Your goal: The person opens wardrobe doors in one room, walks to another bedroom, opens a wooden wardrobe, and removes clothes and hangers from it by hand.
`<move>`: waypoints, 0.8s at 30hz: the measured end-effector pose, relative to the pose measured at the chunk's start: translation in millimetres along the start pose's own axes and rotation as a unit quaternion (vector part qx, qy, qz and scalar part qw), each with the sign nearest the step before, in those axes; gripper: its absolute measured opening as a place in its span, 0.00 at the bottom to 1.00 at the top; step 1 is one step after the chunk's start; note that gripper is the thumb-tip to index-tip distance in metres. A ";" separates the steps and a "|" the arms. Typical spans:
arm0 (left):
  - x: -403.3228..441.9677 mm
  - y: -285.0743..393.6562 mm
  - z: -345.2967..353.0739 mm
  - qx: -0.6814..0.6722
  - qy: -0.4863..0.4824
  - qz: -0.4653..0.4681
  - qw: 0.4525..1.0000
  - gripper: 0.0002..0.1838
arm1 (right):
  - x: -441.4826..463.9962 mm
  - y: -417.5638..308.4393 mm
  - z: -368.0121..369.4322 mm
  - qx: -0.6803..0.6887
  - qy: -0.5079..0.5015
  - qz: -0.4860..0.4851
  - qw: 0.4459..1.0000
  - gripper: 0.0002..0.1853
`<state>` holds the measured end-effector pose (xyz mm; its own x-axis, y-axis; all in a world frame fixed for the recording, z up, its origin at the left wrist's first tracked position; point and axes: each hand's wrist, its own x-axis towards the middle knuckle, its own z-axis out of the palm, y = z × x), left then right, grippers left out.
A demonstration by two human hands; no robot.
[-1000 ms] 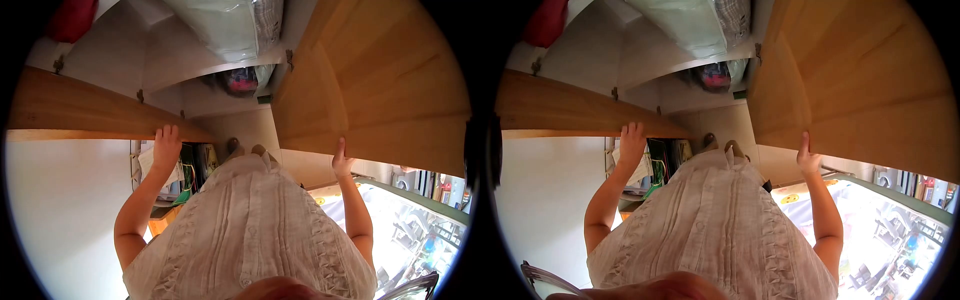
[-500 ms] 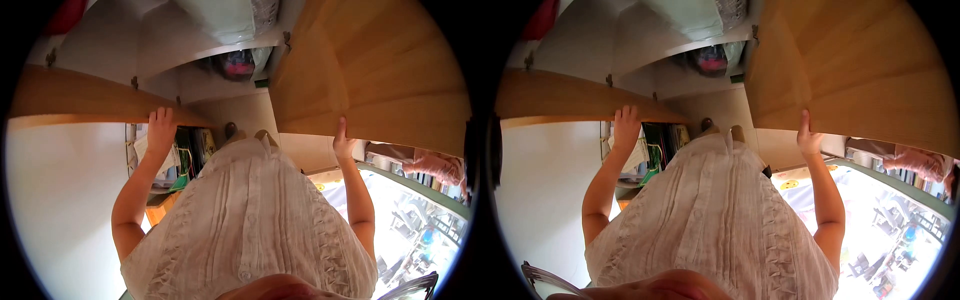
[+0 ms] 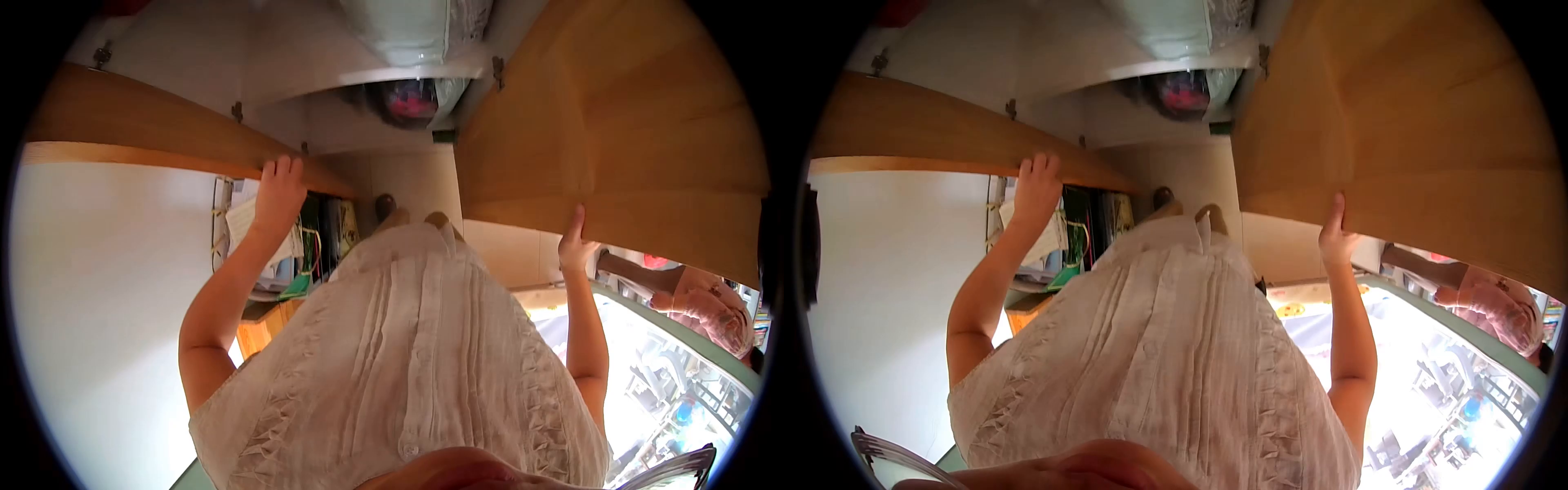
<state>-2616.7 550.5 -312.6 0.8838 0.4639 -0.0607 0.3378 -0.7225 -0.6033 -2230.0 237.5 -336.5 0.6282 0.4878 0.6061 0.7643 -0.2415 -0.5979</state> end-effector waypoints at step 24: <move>39.7 -3.1 -15.2 0.012 -0.042 0.022 0.999 0.09 | -83.3 18.3 22.3 0.149 0.025 0.516 0.843 0.17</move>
<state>-2577.8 563.3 -301.1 0.8670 0.4743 -0.1531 0.2907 -0.7307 -0.6177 -2271.6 211.2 -409.6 0.9473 0.1094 -0.3011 -0.2590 -0.2916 -0.9208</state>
